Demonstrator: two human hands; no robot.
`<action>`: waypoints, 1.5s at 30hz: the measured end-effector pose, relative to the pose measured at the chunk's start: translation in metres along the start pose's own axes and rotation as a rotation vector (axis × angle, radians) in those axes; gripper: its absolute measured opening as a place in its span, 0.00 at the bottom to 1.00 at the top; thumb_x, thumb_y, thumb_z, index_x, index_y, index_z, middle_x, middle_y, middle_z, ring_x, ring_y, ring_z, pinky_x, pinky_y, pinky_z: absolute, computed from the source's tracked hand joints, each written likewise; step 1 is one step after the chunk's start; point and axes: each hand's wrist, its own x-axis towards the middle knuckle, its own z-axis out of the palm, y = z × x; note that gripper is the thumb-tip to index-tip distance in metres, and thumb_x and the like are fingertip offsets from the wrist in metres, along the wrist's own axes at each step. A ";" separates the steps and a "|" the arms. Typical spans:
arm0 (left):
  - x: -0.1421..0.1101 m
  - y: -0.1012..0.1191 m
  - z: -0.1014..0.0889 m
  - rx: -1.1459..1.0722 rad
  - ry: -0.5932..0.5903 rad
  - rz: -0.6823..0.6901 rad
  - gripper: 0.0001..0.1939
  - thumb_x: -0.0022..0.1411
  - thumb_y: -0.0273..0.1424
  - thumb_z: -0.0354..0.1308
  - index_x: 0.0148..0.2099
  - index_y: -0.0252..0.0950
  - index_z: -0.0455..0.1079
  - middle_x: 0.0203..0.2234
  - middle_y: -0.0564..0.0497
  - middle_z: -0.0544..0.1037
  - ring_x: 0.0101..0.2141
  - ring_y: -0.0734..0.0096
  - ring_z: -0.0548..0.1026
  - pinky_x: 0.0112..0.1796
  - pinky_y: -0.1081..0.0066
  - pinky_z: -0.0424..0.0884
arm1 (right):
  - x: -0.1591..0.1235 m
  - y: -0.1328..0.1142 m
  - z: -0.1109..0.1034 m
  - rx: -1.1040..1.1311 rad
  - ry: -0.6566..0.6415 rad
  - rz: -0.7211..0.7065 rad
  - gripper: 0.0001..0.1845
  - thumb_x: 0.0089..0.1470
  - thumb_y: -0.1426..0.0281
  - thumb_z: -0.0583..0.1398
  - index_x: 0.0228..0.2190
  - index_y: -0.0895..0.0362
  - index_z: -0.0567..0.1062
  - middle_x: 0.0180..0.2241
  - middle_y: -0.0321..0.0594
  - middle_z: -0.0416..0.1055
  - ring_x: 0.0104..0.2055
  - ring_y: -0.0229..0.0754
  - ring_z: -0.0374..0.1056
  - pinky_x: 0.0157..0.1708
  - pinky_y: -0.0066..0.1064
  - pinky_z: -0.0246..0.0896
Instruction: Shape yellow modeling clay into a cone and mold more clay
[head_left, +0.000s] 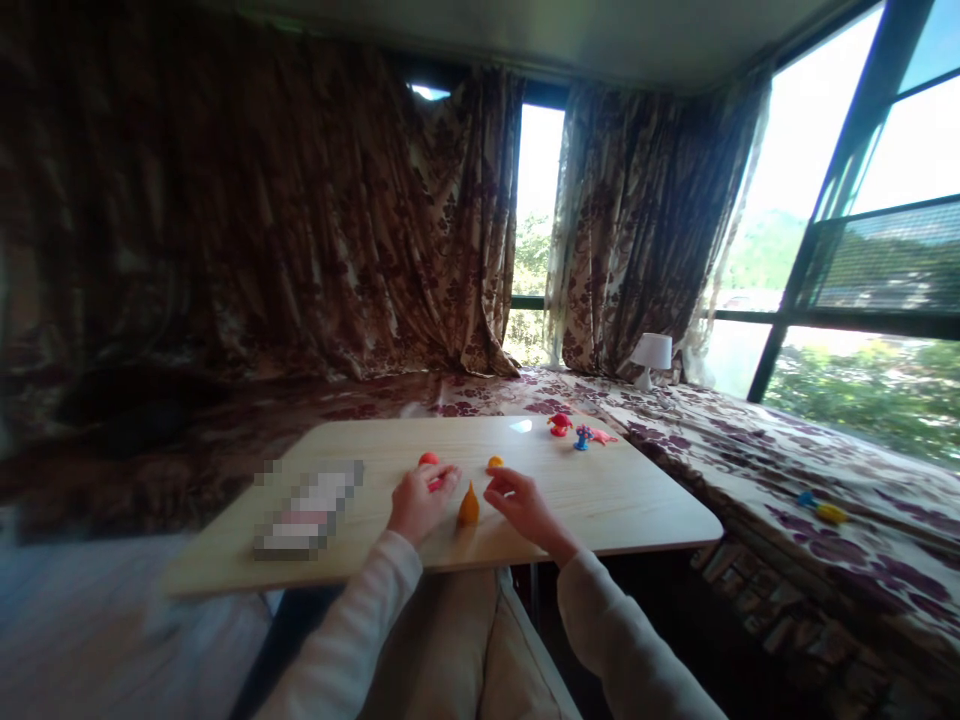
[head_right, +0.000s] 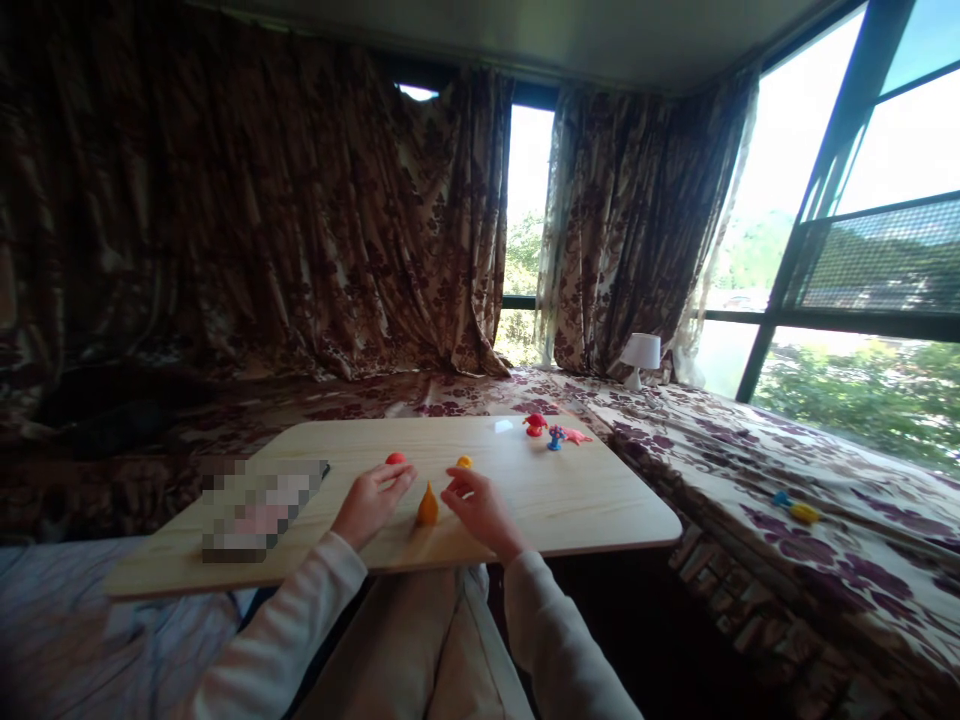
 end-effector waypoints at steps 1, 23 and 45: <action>0.000 -0.002 -0.008 -0.026 0.019 0.005 0.14 0.55 0.39 0.56 0.37 0.36 0.78 0.37 0.48 0.81 0.40 0.64 0.78 0.44 0.66 0.72 | 0.006 0.002 -0.006 -0.034 0.020 0.014 0.15 0.53 0.73 0.57 0.43 0.61 0.75 0.33 0.42 0.76 0.33 0.39 0.71 0.33 0.28 0.67; -0.039 -0.030 -0.029 -0.102 0.148 0.074 0.17 0.52 0.40 0.53 0.35 0.36 0.78 0.32 0.45 0.81 0.38 0.59 0.77 0.44 0.60 0.72 | 0.026 0.019 -0.030 -0.380 -0.047 0.120 0.08 0.51 0.77 0.60 0.35 0.62 0.76 0.38 0.48 0.72 0.42 0.47 0.70 0.44 0.37 0.63; -0.062 -0.009 -0.014 -0.519 -0.155 -0.238 0.28 0.49 0.47 0.59 0.45 0.31 0.74 0.31 0.44 0.81 0.32 0.60 0.78 0.34 0.63 0.75 | -0.061 -0.061 0.018 0.210 0.029 -0.130 0.24 0.47 0.77 0.58 0.47 0.50 0.73 0.38 0.39 0.71 0.32 0.38 0.67 0.32 0.30 0.65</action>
